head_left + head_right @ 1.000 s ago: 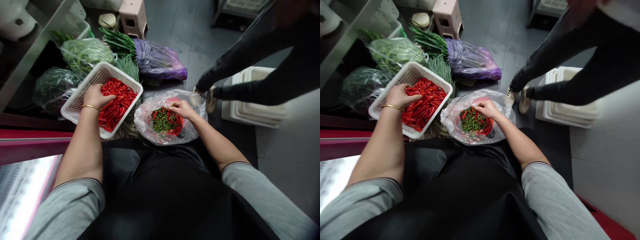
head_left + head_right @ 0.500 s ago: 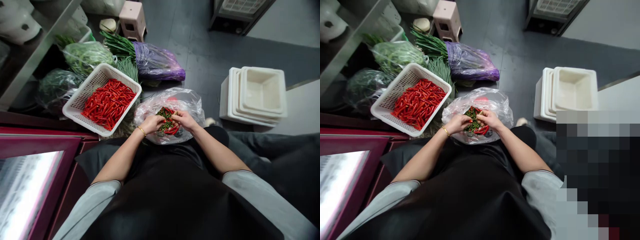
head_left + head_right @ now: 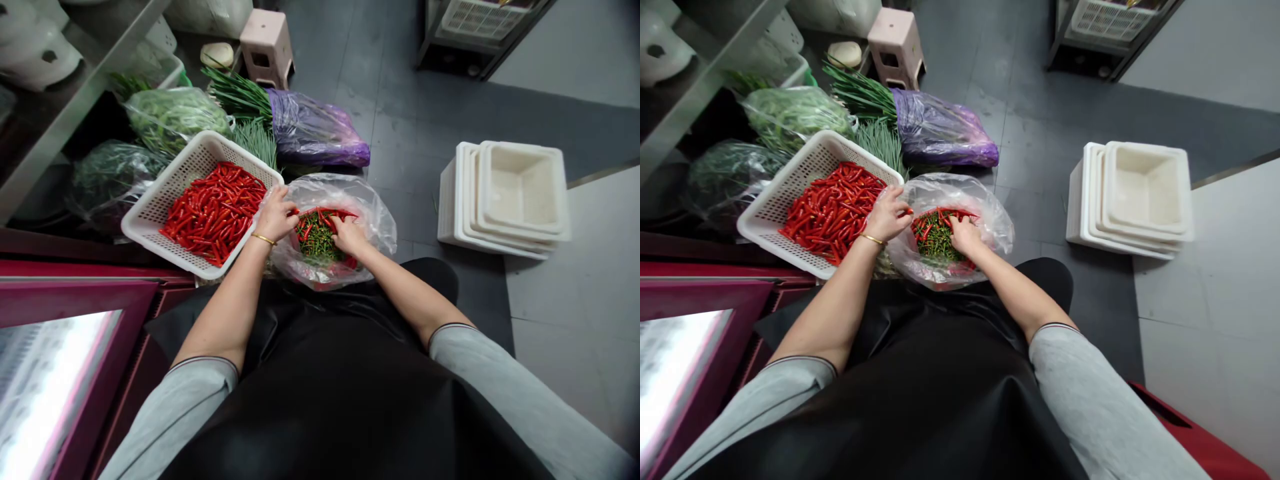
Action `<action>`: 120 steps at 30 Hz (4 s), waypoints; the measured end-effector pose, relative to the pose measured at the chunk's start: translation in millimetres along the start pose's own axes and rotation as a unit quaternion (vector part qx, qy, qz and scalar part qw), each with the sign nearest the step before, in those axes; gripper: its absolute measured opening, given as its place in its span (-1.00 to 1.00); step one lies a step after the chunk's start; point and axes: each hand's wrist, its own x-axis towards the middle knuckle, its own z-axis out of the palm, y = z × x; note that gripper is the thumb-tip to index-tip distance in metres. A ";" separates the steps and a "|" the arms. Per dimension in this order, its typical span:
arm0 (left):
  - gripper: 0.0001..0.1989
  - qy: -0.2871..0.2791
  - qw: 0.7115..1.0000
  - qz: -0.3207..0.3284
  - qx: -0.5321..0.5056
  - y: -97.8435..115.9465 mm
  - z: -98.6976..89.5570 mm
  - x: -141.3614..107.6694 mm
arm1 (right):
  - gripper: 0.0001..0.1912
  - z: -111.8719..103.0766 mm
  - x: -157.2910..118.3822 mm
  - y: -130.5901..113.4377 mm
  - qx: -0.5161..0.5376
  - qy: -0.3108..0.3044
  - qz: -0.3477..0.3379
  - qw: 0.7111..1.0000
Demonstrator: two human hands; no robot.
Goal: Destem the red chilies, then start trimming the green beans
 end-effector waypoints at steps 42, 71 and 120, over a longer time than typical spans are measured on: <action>-0.71 -0.303 0.678 -0.340 -0.577 93.1 54.0 -98.5 | -0.62 -8.6 -71.1 16.0 0.292 -0.022 -0.140 0.946; -0.65 -0.407 0.672 -0.142 -0.602 99.2 8.0 -96.5 | -0.30 -5.9 -85.6 -1.8 0.595 -0.189 -0.100 0.775; -0.76 -0.240 0.968 -0.056 0.036 81.6 83.2 -47.7 | -0.84 -21.9 -13.3 59.4 0.581 0.020 0.128 0.804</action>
